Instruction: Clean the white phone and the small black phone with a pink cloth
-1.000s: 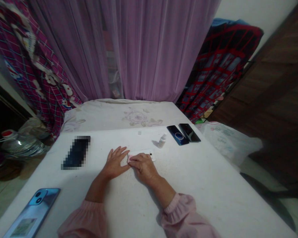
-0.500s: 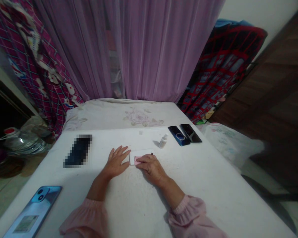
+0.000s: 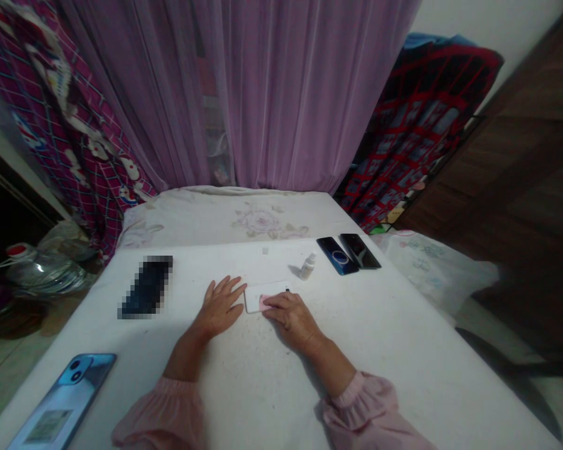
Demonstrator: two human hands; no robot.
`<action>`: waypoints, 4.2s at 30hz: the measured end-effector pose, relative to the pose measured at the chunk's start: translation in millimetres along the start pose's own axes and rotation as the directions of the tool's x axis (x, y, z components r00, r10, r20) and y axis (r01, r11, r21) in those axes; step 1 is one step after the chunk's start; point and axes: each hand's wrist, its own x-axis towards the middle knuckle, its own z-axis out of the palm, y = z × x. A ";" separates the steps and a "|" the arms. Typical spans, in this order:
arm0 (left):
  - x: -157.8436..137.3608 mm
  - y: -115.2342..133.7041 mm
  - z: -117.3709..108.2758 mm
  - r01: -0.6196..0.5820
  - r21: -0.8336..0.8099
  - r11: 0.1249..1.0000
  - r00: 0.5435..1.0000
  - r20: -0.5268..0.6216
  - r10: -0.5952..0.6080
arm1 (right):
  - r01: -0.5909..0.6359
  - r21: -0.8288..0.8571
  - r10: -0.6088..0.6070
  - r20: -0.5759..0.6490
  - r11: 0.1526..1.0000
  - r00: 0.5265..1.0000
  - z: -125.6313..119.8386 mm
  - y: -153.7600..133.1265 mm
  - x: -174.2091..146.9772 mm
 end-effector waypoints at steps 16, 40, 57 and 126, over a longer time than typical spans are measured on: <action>1.5 3.5 1.0 0.010 0.030 0.999 1.000 -0.025 -0.009 | -0.004 0.079 0.003 0.006 0.997 1.000 18.3 -26.5 21.3; 2.4 32.6 6.9 -0.065 -0.067 0.996 0.977 -0.209 0.050 | -0.297 -0.028 0.290 -0.134 0.955 0.947 8.6 2.0 7.1; -11.4 31.1 14.7 -0.098 -0.079 0.992 0.980 -0.181 0.082 | -0.270 0.058 0.275 -0.266 0.961 0.924 14.7 1.1 10.7; -37.3 65.2 4.1 -0.004 -0.110 0.994 0.980 -0.199 -0.018 | -0.257 -0.055 0.241 -0.202 0.965 0.949 15.8 -22.3 -13.8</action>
